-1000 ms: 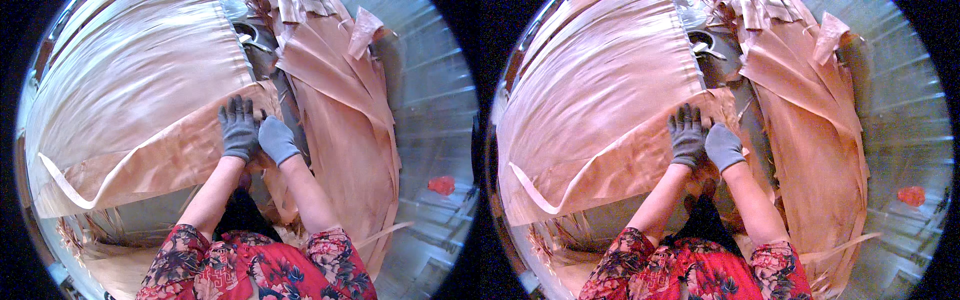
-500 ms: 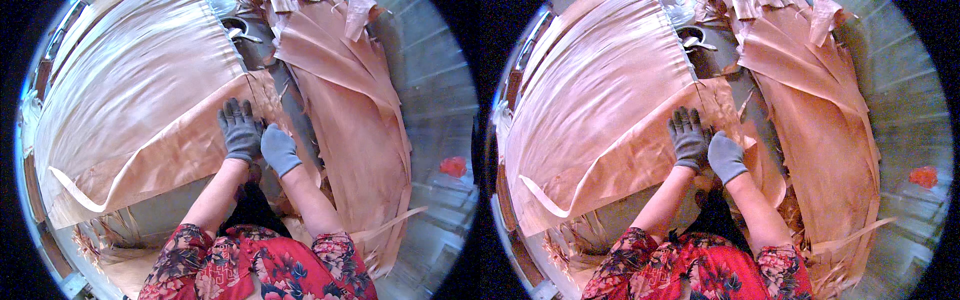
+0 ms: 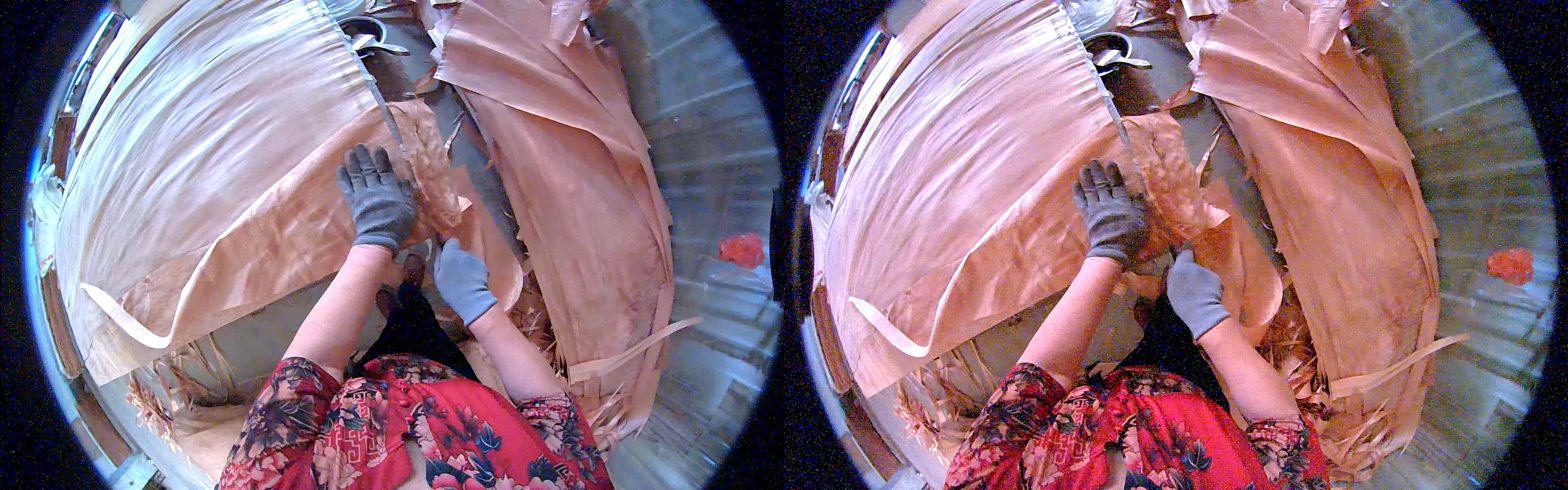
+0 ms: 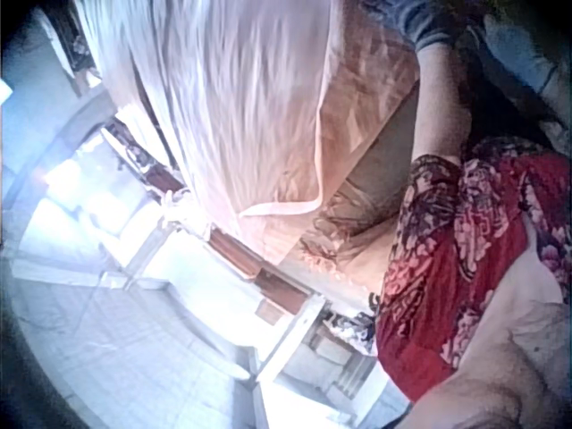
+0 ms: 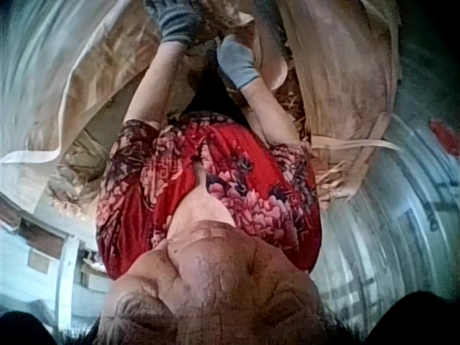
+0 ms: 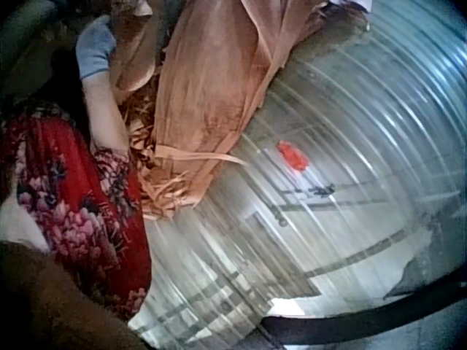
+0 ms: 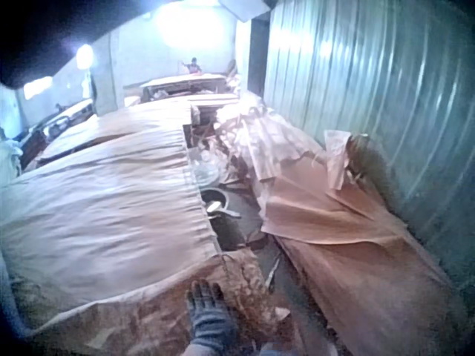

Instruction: The person cuts large sheets of light brown material using a utility knife and a straightedge. They lift and position the sheets, align the straightedge, and slice along the edge to separate strips. The cut pieces are set aside on the floor.

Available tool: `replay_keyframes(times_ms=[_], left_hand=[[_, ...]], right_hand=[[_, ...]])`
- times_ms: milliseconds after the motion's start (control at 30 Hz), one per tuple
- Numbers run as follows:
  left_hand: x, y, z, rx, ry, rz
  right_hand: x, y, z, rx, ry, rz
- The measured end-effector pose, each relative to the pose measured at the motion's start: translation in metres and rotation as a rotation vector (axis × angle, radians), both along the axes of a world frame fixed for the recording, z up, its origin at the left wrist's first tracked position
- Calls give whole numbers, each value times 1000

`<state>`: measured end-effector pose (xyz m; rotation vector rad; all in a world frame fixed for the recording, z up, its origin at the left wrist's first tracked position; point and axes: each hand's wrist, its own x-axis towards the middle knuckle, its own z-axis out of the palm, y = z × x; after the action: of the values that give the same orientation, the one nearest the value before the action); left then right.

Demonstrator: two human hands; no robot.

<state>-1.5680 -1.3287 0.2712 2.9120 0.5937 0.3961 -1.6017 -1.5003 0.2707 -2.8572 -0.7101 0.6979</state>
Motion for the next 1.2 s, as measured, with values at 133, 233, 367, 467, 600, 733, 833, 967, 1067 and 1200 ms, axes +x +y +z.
replay_keyframes(times_ms=[133, 233, 367, 467, 600, 733, 833, 967, 1067, 1200], left_hand=[[7, 10, -2, -82, -47, -23], [-6, 10, -10, -31, -61, 39], [5, 13, 9, -327, 34, 2], [-10, 20, 5, -491, -176, 78], [-62, 39, 38, -395, -486, 21], [-161, 74, 51, -231, -450, 195], [-251, 110, 44, 15, -402, 404], [-301, 134, 52, 108, -411, 427], [-311, 132, 50, 119, -348, 435], [-299, 154, 55, 130, -400, 504]], right_hand=[[-80, -98, -55, 18, 119, 183], [-105, -122, -65, -57, 168, -219], [-75, -127, -62, 114, -15, -386], [-51, -103, -22, 422, 193, -487], [-28, -97, -15, 720, 135, -403], [-29, -47, 39, 763, 242, -355], [-31, -8, 55, 757, 251, -85], [-33, 77, 73, 780, 253, 238], [-30, 161, 75, 858, 290, 413], [-3, 225, 23, 673, -63, 456]])
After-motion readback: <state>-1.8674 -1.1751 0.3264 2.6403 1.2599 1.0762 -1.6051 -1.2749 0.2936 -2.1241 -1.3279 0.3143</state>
